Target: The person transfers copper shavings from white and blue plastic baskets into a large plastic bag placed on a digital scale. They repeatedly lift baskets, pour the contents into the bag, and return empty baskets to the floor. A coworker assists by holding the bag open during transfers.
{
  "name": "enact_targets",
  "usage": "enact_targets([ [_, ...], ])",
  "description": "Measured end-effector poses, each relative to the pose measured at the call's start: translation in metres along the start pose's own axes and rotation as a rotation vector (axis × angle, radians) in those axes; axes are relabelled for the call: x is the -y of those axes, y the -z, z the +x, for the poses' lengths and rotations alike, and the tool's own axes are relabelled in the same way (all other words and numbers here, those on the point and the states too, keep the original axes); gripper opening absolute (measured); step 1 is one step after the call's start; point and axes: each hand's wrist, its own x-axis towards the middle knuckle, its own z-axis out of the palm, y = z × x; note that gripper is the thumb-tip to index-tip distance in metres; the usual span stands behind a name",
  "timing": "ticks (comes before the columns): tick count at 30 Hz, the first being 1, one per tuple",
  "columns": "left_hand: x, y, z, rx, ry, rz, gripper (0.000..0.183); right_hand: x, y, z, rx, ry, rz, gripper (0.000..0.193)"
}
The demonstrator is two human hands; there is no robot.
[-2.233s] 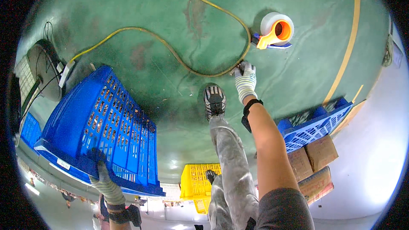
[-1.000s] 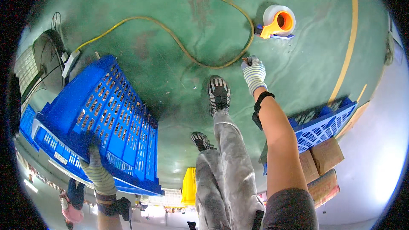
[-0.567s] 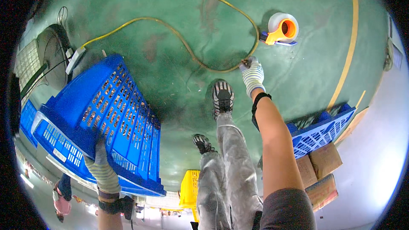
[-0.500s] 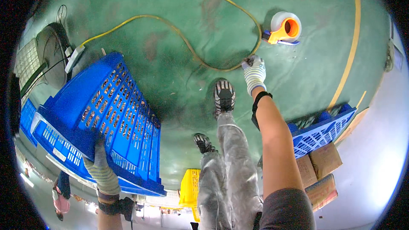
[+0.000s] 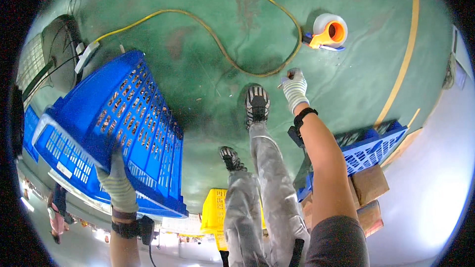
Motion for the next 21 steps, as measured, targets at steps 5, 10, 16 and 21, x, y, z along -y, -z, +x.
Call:
enact_targets([
  [5,-0.004,-0.001,0.003,0.028,-0.04,-0.077,0.03,0.083,0.069,-0.07,0.314,-0.088,0.89,0.03],
  [10,0.007,-0.004,0.01,0.072,-0.041,-0.259,0.042,0.214,0.158,-0.244,0.54,0.297,1.145,0.028],
  [16,0.014,0.0,0.02,0.175,-0.046,-0.278,0.058,0.284,0.132,-0.401,0.878,0.614,0.976,0.079],
  [21,0.018,0.047,0.017,0.401,-0.17,0.315,0.074,0.103,0.171,-0.417,0.531,1.064,-0.206,0.084],
])
